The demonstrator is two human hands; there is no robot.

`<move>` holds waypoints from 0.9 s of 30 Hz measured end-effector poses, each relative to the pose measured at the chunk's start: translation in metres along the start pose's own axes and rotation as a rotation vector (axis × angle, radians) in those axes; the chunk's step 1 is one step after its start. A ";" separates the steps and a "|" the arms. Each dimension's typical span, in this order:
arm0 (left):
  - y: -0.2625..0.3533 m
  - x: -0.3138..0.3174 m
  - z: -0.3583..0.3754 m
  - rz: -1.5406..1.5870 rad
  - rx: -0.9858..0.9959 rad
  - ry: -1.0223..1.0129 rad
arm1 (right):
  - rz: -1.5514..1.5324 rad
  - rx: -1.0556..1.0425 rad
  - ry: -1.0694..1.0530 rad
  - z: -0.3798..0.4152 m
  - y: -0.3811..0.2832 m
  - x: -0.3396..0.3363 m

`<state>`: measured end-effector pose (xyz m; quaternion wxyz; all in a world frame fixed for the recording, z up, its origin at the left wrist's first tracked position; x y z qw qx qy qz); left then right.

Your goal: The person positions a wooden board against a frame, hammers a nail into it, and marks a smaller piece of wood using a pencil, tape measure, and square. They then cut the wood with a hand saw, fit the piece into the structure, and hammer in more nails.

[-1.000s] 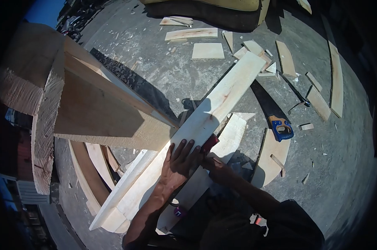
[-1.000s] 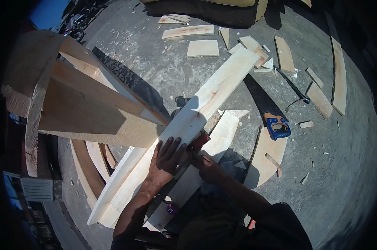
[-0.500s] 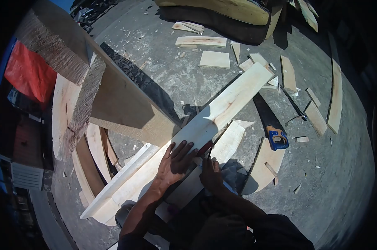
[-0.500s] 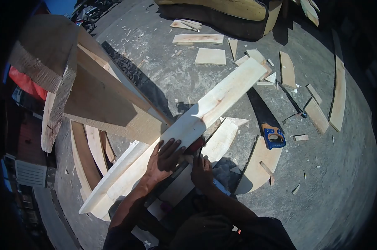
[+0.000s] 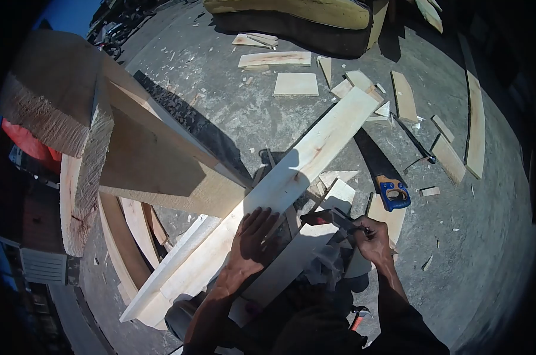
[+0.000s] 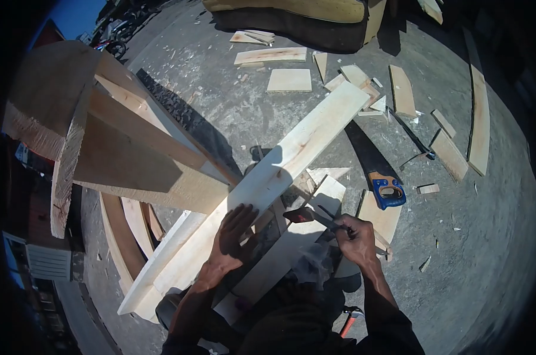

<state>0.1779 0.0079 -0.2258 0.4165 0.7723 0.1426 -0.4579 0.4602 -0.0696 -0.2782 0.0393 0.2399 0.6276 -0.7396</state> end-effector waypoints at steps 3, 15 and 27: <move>0.054 -0.011 -0.019 0.357 -0.051 -0.099 | -0.087 -0.293 -0.101 -0.001 -0.058 -0.016; 0.031 0.014 0.001 -0.261 -0.221 0.022 | -0.548 0.034 -0.110 -0.023 -0.059 0.092; -0.001 0.034 -0.020 -0.297 -0.081 -0.090 | -0.752 0.300 -0.011 -0.035 -0.016 0.154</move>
Point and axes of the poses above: each hand's wrist, its own z-axis away from the middle knuckle, its own x-axis out of the palm, y = z × x, the point moved 8 cm from there along -z, towards the middle knuckle
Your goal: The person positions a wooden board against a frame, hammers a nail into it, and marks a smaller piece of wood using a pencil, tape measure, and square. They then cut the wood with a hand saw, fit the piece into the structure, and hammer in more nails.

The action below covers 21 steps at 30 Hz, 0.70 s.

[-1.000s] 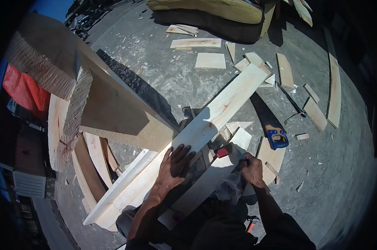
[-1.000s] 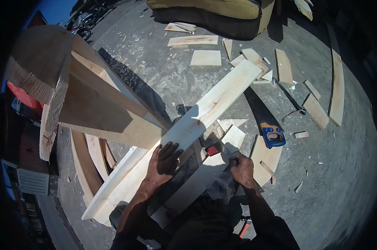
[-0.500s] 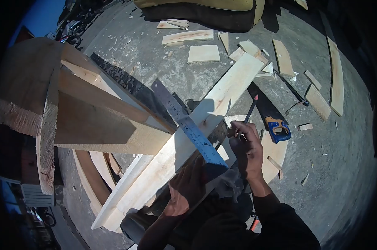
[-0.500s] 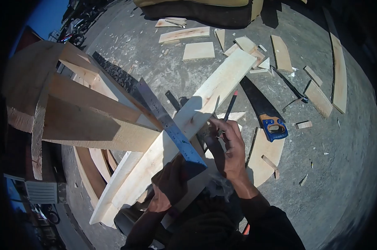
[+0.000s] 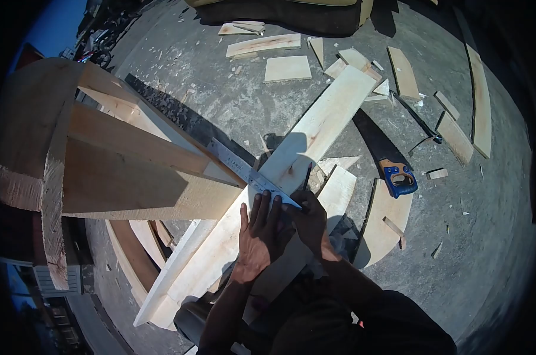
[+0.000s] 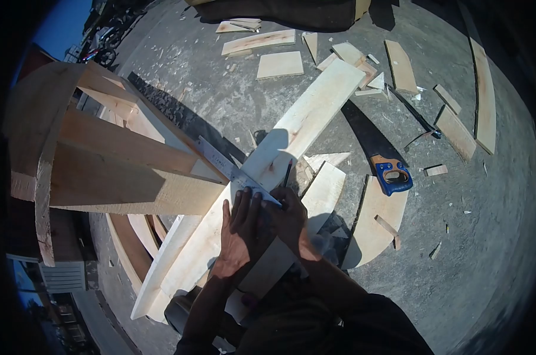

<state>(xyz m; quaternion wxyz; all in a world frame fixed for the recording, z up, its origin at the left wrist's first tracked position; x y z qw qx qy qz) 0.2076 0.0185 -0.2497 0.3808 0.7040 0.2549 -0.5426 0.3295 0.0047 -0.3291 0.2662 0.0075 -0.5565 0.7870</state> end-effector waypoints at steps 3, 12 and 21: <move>-0.003 0.002 -0.005 0.052 -0.002 -0.029 | 0.062 -0.070 0.017 -0.005 0.000 -0.002; -0.007 -0.001 -0.011 0.074 0.042 -0.049 | 0.092 -0.206 0.083 -0.005 -0.003 -0.010; -0.008 -0.009 -0.018 0.074 0.058 0.050 | 0.379 -0.395 0.048 -0.009 -0.044 -0.027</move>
Point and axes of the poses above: each hand's wrist, its own z-axis away from the middle knuckle, its own x-axis out of the palm, y = z × x, the point moved 8 cm from there along -z, towards the middle knuckle
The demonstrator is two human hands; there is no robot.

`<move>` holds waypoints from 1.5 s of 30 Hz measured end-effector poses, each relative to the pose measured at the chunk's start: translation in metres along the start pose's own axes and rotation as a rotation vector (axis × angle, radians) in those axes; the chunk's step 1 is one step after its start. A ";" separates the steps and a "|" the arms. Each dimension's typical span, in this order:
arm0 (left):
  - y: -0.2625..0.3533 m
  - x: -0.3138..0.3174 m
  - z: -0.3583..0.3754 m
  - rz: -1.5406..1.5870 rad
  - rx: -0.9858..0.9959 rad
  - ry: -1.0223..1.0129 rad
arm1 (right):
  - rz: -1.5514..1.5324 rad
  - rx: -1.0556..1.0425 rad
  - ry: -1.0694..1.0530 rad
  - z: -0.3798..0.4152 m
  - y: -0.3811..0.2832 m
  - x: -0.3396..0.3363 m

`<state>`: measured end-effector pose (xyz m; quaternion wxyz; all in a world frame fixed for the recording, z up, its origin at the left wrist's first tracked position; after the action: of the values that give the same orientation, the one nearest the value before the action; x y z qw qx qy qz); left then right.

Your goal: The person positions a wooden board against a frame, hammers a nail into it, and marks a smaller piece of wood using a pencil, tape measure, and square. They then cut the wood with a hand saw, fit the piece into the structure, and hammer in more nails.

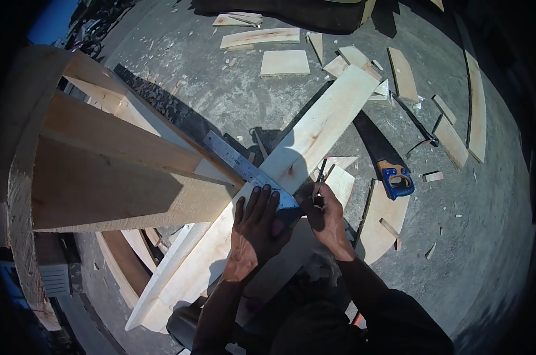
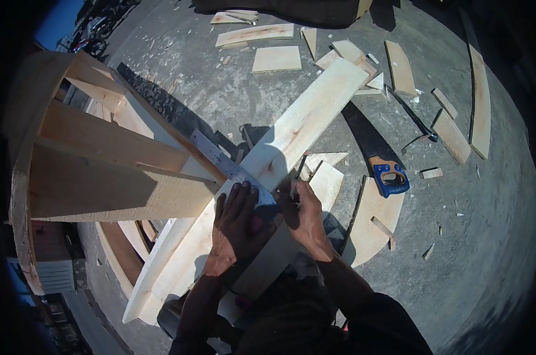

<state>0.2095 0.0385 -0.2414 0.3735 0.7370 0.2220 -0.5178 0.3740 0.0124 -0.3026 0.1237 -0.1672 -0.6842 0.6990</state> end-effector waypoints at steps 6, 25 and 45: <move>-0.007 0.004 0.007 0.045 -0.024 -0.001 | -0.205 0.032 -0.136 0.008 0.001 0.024; -0.007 -0.002 0.002 0.051 -0.027 0.035 | 0.535 -0.446 -0.373 -0.042 -0.070 0.039; -0.001 -0.001 0.004 0.021 -0.027 0.041 | 0.516 -0.032 -0.399 0.005 -0.047 -0.028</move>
<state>0.2060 0.0363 -0.2415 0.3844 0.7446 0.2290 -0.4954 0.3953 -0.0017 -0.2536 -0.1964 -0.1966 -0.6408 0.7156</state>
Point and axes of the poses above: each hand's wrist, its own z-axis away from the middle knuckle, its own x-axis out of the palm, y = z × x, the point moved 8 cm from there along -z, towards the middle knuckle
